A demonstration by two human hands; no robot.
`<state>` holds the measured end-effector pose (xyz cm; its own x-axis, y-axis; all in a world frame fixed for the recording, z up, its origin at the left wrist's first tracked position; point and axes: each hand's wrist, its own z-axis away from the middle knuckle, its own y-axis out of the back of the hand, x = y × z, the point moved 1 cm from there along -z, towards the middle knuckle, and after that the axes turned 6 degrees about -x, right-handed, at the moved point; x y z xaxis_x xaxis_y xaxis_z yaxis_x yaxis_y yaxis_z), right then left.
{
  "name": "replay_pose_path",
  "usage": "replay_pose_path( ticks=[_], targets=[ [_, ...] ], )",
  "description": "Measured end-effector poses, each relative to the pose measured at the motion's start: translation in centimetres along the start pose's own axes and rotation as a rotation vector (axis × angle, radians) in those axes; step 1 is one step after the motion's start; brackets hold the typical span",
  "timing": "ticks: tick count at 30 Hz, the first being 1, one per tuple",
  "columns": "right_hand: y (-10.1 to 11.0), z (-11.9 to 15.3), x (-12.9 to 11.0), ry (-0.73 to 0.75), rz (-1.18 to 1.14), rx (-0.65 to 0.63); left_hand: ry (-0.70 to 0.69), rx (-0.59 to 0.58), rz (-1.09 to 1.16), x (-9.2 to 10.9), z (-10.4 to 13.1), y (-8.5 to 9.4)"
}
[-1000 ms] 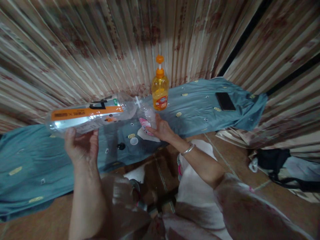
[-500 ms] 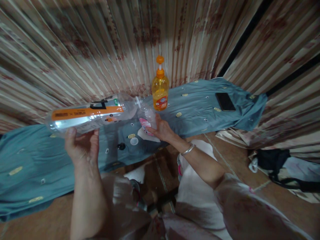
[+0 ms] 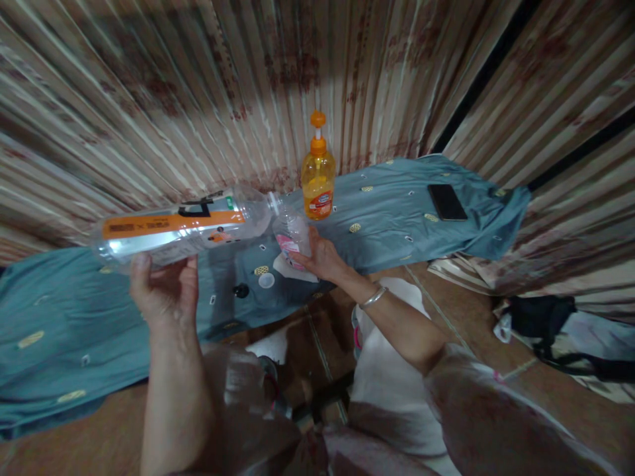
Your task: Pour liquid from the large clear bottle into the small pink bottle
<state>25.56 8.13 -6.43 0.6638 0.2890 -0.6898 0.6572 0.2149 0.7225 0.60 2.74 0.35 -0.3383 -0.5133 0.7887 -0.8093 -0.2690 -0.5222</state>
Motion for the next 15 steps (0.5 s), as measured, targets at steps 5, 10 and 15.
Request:
replay_pose_path(
  ticks=[5, 10, 15],
  targets=[
    [0.23, 0.10, -0.30, 0.005, 0.005, 0.001, 0.001, 0.028, -0.014, 0.07, -0.06, -0.08],
    [0.16, 0.08, -0.29, -0.015, 0.016, -0.006, 0.001, 0.018, -0.027, 0.14, 0.03, -0.34],
    [-0.11, -0.10, -0.06, 0.007, 0.037, 0.012, -0.005, 0.012, -0.061, 0.25, 0.02, -0.21]
  ],
)
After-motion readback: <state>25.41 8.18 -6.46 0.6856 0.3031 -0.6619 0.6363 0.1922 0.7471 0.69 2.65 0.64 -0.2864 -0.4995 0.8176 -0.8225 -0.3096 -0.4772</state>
